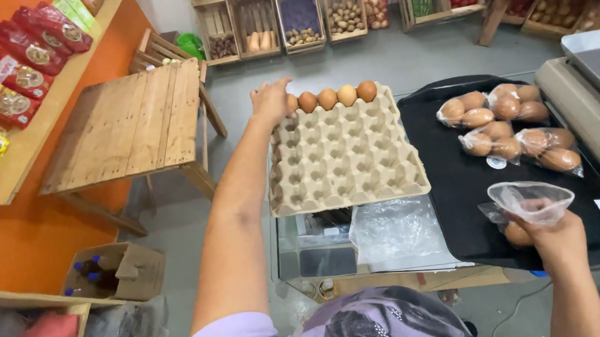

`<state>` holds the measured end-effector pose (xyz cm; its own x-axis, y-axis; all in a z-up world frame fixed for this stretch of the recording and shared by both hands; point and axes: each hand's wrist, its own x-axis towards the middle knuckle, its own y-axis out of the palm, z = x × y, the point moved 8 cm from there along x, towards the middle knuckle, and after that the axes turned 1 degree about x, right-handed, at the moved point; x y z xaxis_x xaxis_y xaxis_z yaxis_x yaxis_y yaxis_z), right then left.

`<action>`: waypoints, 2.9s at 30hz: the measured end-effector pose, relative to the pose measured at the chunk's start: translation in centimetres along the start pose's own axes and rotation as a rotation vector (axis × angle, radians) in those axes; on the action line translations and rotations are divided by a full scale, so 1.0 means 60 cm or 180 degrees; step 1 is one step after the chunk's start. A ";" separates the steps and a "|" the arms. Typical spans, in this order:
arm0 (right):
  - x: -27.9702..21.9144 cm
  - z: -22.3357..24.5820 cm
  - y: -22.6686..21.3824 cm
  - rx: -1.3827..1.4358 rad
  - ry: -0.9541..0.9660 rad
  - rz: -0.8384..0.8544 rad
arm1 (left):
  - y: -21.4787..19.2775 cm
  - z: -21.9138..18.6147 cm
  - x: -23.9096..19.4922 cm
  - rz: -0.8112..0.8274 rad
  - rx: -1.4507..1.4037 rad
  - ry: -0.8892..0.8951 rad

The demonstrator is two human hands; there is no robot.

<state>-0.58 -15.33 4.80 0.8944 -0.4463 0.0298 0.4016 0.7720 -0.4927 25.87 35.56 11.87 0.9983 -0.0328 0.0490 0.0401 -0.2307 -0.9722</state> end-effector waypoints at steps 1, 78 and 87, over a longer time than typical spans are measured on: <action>0.003 -0.005 0.001 0.0002 0.0025 -0.0023 | -0.010 -0.007 -0.006 0.0015 0.0006 0.0029; -0.009 -0.004 -0.024 0.1250 -0.0257 -0.0151 | -0.027 -0.519 -0.223 -0.0415 -0.1019 0.1651; -0.006 -0.005 -0.021 0.1191 -0.0260 -0.0054 | 0.073 -0.329 0.017 -0.0684 0.0347 0.1557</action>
<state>-1.46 -16.30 5.17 0.8937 -0.4345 0.1120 0.4471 0.8834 -0.1404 26.22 15.32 12.17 0.8315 -0.4507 0.3246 0.2711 -0.1807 -0.9454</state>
